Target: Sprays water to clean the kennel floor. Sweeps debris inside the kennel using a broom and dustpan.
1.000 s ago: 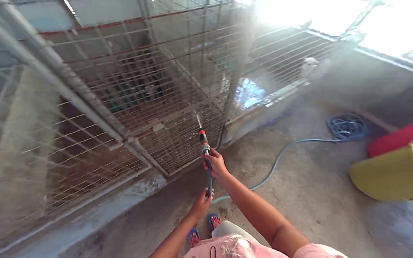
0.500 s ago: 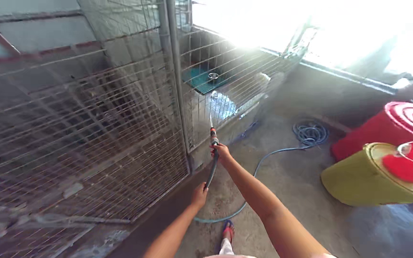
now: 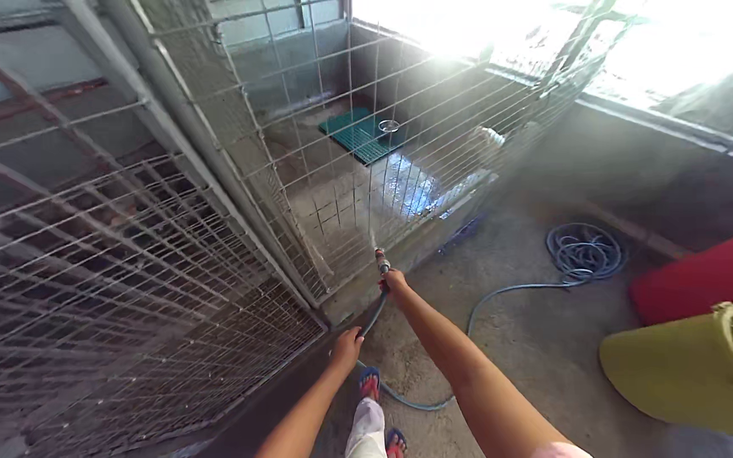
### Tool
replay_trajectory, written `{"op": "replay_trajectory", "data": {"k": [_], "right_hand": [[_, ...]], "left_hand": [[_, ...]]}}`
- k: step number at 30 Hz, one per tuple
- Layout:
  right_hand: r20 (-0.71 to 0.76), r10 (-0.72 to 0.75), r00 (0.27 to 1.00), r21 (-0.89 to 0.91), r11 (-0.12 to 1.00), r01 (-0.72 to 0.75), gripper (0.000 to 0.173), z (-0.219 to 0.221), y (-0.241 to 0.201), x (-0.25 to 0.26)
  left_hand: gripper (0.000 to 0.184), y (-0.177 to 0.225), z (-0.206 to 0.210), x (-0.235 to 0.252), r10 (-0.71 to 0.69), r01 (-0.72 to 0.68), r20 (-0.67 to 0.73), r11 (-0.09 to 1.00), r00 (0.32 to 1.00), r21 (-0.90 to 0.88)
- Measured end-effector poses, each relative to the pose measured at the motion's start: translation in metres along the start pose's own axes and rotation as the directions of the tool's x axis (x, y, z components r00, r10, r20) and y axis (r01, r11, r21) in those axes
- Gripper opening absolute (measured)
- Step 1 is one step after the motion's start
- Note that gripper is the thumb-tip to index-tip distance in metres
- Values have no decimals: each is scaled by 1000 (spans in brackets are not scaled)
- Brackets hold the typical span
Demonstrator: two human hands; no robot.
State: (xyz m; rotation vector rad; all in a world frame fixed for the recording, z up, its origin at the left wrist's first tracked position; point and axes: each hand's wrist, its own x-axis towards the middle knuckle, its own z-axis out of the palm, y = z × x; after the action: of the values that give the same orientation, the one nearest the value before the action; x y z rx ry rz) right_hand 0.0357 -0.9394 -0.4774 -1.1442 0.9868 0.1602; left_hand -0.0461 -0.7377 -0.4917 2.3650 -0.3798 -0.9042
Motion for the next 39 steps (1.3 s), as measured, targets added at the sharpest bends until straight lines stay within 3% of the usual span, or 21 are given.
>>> {"op": "replay_trajectory", "data": {"k": [7,13,17,21,23,26,29,34,39], "right_hand": [[70,36,997,-101,994,-29,31,-2,-3,86],[82,85,993,-40,996,-82,39,6,-5,159],[78,121,990,-194,975,-104,39,14,-18,202],[144,202,969,-435,892,-121,42,25,-36,234],[157,233,960,-437,888,-144,51,22,-36,240],[87,168,982,-227,963,-145,66,4,-19,232],[-9,191,982,-12,981,-191,59,-38,10,201],[-192,405,894,-111,896,-430,49,-156,101,122],[-369,501,783,-149,799,-582,48,-260,175,23]], "left_hand": [[39,1,4,88,-26,3,213,994,977,108],[42,-6,10,153,-156,136,225,985,962,104],[43,-2,1,195,-198,146,277,969,940,197],[44,9,11,216,-242,208,211,963,947,171],[45,9,8,232,-288,274,130,955,949,113],[44,13,-11,268,-338,338,56,941,940,7],[42,22,-19,297,-377,379,42,922,925,-77],[41,39,3,323,-516,489,-55,837,855,-247],[43,32,21,327,-480,437,-121,858,869,-269]]}}
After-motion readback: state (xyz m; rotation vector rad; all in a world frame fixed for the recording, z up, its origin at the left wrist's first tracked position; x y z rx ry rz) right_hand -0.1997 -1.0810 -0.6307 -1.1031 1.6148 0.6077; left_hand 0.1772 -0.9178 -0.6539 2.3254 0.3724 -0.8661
